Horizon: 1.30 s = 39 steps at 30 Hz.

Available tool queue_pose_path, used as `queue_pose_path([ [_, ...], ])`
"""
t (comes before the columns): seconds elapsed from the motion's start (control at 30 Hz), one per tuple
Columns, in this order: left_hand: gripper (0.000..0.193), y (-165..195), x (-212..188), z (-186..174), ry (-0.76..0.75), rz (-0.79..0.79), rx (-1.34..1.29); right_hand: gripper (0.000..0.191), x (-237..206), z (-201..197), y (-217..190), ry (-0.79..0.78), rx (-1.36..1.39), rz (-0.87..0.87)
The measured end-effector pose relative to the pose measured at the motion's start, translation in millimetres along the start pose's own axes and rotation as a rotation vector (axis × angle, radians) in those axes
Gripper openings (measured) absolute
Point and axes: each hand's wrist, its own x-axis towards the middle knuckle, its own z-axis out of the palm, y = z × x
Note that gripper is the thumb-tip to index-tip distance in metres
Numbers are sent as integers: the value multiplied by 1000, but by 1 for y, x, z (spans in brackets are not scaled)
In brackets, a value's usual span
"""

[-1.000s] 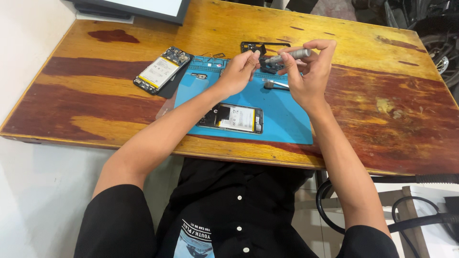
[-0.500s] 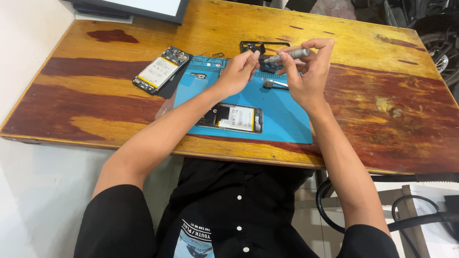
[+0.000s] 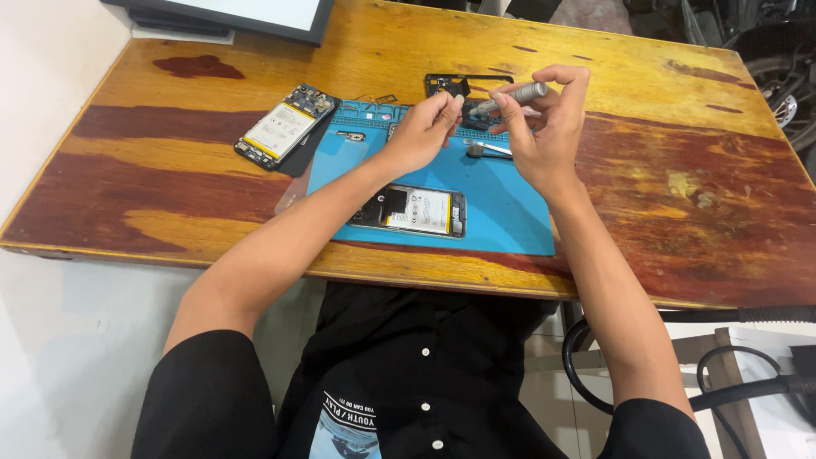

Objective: The person disassembles a smartphone, removes the battery and internal components, cleans parts with a brush, and reassembles the device using a screwdriver and tweezers. The person handles the phone casing, battery, and small internal parts throughout the process.

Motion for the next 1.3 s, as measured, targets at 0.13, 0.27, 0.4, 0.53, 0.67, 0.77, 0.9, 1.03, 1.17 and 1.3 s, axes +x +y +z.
queue_pose_path([
  [0.13,43,0,0,-1,-6,-5,13,39,0,0,0,-3,-8,3],
  [0.27,43,2,-1,0,-25,27,31,39,0,-2,0,2,-2,12],
  [0.4,42,4,-2,0,-43,42,66,38,0,-5,1,0,-22,18],
  [0.53,43,6,-2,-1,-58,40,58,37,1,-7,2,5,-37,12],
  [0.67,53,11,-3,-2,-66,20,93,37,1,-7,0,2,-74,13],
  [0.77,65,16,-5,-4,-113,41,121,36,3,-9,-2,1,-138,15],
  [0.9,79,22,-10,-3,-230,30,122,35,5,-12,-6,-77,-185,75],
  [1.03,96,27,-12,-4,-416,57,61,35,6,-13,-9,-190,-121,165],
  [1.17,106,32,-13,-6,-546,7,26,34,5,-12,-9,-313,-86,225],
  [1.3,111,33,-15,-6,-560,-21,106,34,3,-9,-7,-353,-31,261],
])
